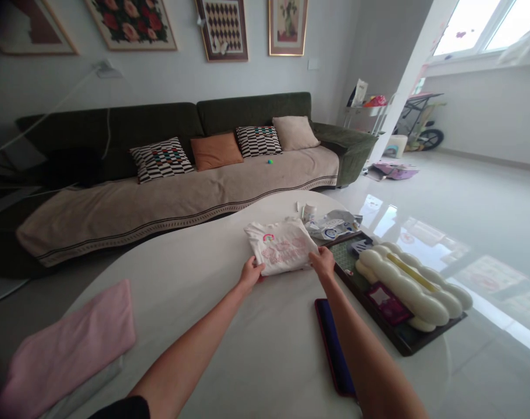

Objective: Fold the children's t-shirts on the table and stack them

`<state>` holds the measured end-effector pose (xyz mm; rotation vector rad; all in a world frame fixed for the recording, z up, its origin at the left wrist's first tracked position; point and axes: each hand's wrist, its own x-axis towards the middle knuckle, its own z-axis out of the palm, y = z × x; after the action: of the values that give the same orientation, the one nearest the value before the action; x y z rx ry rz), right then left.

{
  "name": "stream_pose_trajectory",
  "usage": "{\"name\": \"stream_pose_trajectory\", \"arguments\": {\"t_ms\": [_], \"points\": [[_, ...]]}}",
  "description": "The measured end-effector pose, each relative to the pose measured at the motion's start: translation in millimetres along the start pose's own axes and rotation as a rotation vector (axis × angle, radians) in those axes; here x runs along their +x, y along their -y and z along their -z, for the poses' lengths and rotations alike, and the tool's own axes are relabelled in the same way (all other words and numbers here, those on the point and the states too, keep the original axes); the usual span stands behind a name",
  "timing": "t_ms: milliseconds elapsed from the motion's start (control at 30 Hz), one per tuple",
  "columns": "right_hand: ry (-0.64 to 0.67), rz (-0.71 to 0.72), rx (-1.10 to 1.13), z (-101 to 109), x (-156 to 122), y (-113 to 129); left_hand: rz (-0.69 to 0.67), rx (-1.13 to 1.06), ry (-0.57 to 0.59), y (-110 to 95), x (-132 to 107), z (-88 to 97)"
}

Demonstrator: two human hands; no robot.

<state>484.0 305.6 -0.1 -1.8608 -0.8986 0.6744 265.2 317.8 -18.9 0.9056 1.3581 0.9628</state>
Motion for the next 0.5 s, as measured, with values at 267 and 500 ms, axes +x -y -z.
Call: {"name": "stream_pose_trajectory", "arguments": {"t_ms": [267,500], "points": [[0.388,0.590,-0.733,-21.5,-77.0,-18.6,-0.123,0.135,0.058,18.4,-76.0,109.8],[0.458,0.613,-0.835,-45.1,-107.9,4.3,-0.405,0.527,-0.419,26.6,-182.2,324.8]]}}
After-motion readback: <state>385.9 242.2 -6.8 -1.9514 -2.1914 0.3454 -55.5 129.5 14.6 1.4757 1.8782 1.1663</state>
